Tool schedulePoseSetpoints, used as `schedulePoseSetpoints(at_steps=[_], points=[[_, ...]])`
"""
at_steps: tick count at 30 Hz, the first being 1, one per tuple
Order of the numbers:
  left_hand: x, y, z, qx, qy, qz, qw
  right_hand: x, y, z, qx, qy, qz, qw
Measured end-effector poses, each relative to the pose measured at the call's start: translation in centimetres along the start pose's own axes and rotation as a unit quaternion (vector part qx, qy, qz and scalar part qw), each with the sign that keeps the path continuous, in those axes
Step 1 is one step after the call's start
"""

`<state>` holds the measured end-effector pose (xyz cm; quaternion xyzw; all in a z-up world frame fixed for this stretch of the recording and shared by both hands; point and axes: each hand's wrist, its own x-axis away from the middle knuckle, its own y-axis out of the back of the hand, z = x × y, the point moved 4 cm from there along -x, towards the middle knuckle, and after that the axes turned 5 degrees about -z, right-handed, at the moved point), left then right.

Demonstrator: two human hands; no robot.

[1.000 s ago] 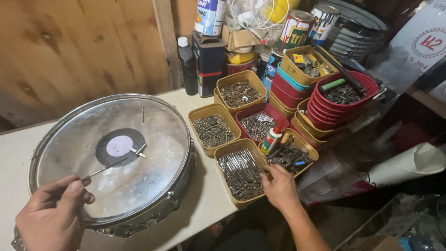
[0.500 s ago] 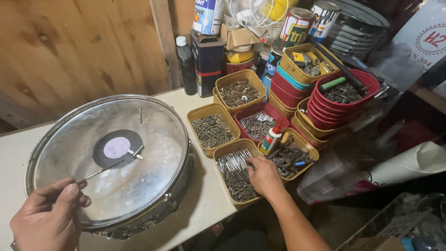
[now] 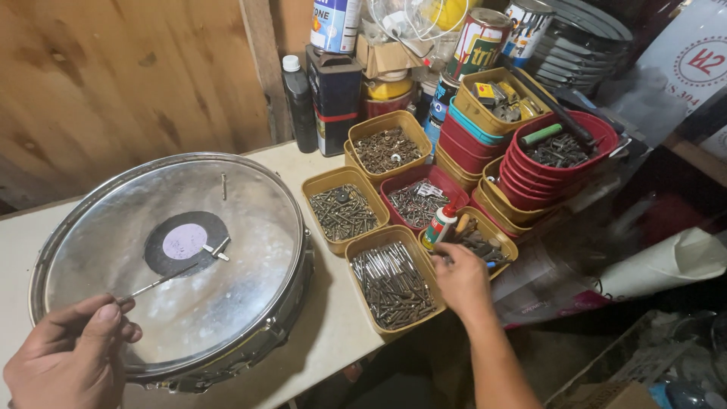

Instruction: The person applies glue to the tension rods of a snare drum and then inserts them into the drum's lugs. They tighten the rods by hand and use a drum key to further secure them. The person also handles a tube of glue and various hardware items from nearby containers.

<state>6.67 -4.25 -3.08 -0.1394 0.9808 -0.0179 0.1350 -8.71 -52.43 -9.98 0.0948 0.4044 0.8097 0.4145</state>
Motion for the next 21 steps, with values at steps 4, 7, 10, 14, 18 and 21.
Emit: schedulePoseSetpoints(at_steps=[4,7,10,14,18,21], points=[[-0.6,0.5,2.0,0.039,0.002,0.005,0.999,0.2,1.1,-0.4,0.000,-0.001,-0.017,1.000],[-0.7,0.6,2.3,0.045,-0.006,0.010,0.999,0.2,1.4,-0.9,0.003,0.000,-0.024,1.000],[-0.7,0.7,2.4,0.054,-0.007,0.010,0.998,0.3,1.4,-1.1,0.039,-0.011,-0.012,0.999],[-0.9,0.7,2.8,0.052,-0.013,0.012,0.998,0.2,0.9,-2.0,0.035,0.002,-0.024,0.999],[-0.7,0.6,2.7,0.048,-0.021,0.006,0.999,0.5,1.0,-1.3,0.044,-0.016,-0.009,0.999],[-1.0,0.9,3.5,0.057,-0.007,0.011,0.998,0.6,0.9,-1.3,0.048,-0.024,0.002,0.999]])
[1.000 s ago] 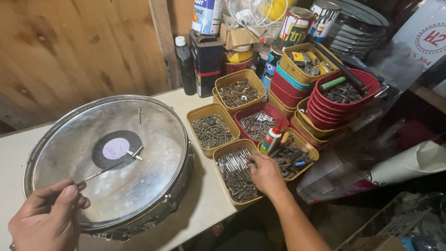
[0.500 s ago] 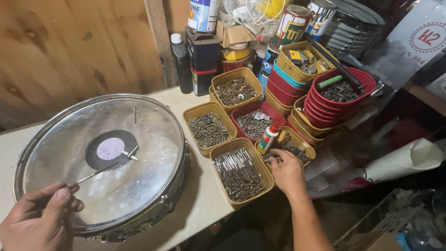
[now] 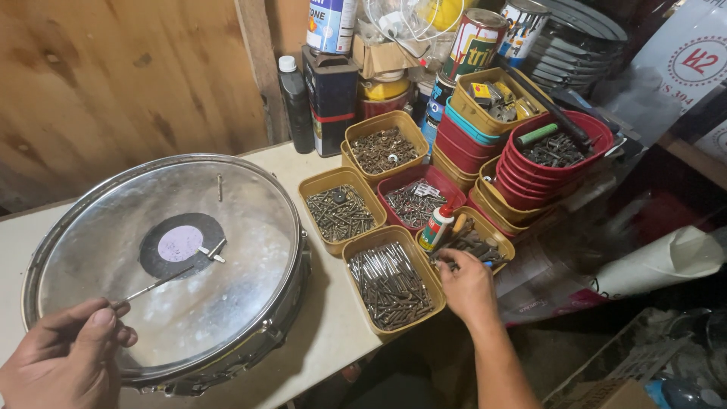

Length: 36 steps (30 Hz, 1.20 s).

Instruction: The person applies glue to the tension rods of a snare drum and then inserts them into the drum's lugs. They tighten the rods by hand and use a drum key to further secure them. The person also handles a tube of glue and various hardware items from nearby containers.

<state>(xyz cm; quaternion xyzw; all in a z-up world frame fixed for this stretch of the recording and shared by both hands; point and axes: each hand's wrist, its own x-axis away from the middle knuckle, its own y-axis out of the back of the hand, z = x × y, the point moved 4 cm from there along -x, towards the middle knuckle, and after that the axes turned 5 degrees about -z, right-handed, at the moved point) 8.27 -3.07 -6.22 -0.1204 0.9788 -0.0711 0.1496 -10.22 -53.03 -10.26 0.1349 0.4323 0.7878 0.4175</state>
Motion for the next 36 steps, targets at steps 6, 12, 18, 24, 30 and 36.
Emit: schedulePoseSetpoints(at_steps=[6,12,18,24,30,36], points=[[0.1,-0.1,0.2,0.018,-0.016,0.008,1.000,0.7,-0.9,0.9,0.006,-0.023,0.062,0.998],[-0.1,0.4,-0.5,-0.042,0.007,0.042,0.998,1.0,-2.5,2.0,-0.041,0.042,0.065,0.996],[-1.6,0.3,-1.1,-0.182,0.101,0.062,0.976,0.4,-4.8,3.2,-0.046,0.084,0.085,0.992],[-0.7,-1.1,-3.8,-0.236,0.097,0.042,0.966,0.7,-5.7,7.0,-0.021,0.079,0.154,0.985],[-0.8,-0.5,-1.9,-0.194,0.074,0.035,0.977,-0.4,-9.7,6.7,-0.043,0.219,0.077,0.972],[-0.2,-1.6,-3.0,-0.182,0.060,0.021,0.981,-5.0,-9.5,10.8,-0.053,0.169,0.102,0.979]])
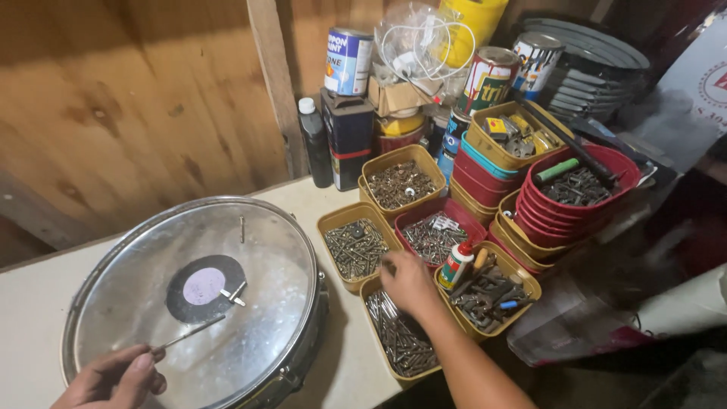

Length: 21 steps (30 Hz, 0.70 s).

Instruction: The person applies glue to the tension rods of a snare drum and then inserts them into the drum's lugs. They tighten the rods by hand and use a drum key to further secure them. The person also handles a tube of glue and various hardware items from nearby containers.

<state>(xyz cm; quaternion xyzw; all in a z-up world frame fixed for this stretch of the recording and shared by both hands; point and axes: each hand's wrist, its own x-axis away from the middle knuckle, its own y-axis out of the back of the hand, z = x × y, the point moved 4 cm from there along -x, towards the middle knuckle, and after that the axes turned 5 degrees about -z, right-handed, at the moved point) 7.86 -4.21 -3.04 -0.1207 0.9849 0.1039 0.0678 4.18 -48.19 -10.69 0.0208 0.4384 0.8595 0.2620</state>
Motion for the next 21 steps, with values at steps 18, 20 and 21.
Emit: schedulePoseSetpoints(at_steps=[18,20,21], points=[[0.2,-0.7,-1.6,0.009,0.027,-0.047,0.998,-16.3,-3.0,-3.7,0.252,-0.060,0.002,0.966],[-0.5,-0.4,-1.1,-0.026,0.035,-0.033,0.999,-16.0,0.0,-1.9,0.238,-0.039,0.016,0.970],[-0.7,-0.2,-0.7,-0.064,0.042,-0.013,0.997,-15.5,1.3,-1.2,0.221,-0.023,0.031,0.974]])
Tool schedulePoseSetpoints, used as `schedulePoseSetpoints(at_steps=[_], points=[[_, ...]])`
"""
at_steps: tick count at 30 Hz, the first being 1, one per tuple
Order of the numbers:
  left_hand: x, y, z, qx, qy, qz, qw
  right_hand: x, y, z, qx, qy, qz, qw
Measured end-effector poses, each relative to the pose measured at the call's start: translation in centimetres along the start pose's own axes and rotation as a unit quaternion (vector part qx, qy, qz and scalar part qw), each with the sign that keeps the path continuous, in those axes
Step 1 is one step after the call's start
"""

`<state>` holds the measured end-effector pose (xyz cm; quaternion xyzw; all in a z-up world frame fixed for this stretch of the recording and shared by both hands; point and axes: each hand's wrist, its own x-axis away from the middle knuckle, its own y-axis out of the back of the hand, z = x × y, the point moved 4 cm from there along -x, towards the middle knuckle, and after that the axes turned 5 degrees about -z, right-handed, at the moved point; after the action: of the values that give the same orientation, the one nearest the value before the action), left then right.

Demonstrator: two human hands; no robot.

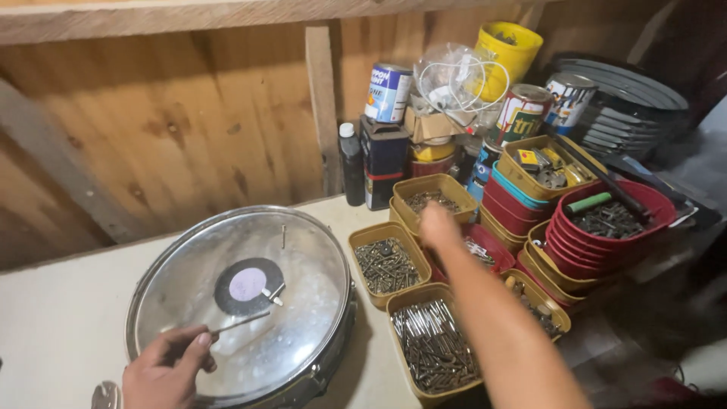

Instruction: The person applies glue to the tension rods of a snare drum and then inserts them into the drum's lugs. They tighten the rods by hand and use a drum key to further secure them. The person also handles a tube of glue and various hardware items from nearby containers.

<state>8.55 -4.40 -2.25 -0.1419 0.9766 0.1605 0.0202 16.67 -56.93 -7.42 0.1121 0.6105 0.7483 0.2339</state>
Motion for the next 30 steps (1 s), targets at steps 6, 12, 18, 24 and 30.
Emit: schedulePoseSetpoints(at_steps=[6,12,18,24,30], points=[[1.0,0.2,-1.0,0.030,0.018,-0.006,0.999,-1.6,0.9,-3.5,0.026,0.070,0.001,0.997],[1.8,0.3,-2.1,0.031,0.017,-0.004,0.999,8.1,7.3,1.0,0.000,-0.006,0.098,0.995],[1.8,0.6,-2.5,0.007,0.026,0.014,1.000,16.1,8.9,3.2,-0.111,-0.078,0.133,0.982],[1.9,0.3,-2.6,0.005,0.004,0.005,1.000,19.5,-0.1,-2.4,-0.129,0.185,-0.085,0.971],[1.8,0.1,-1.0,0.075,-0.046,0.013,0.996,22.3,-1.0,-2.3,-0.168,0.099,-0.068,0.978]])
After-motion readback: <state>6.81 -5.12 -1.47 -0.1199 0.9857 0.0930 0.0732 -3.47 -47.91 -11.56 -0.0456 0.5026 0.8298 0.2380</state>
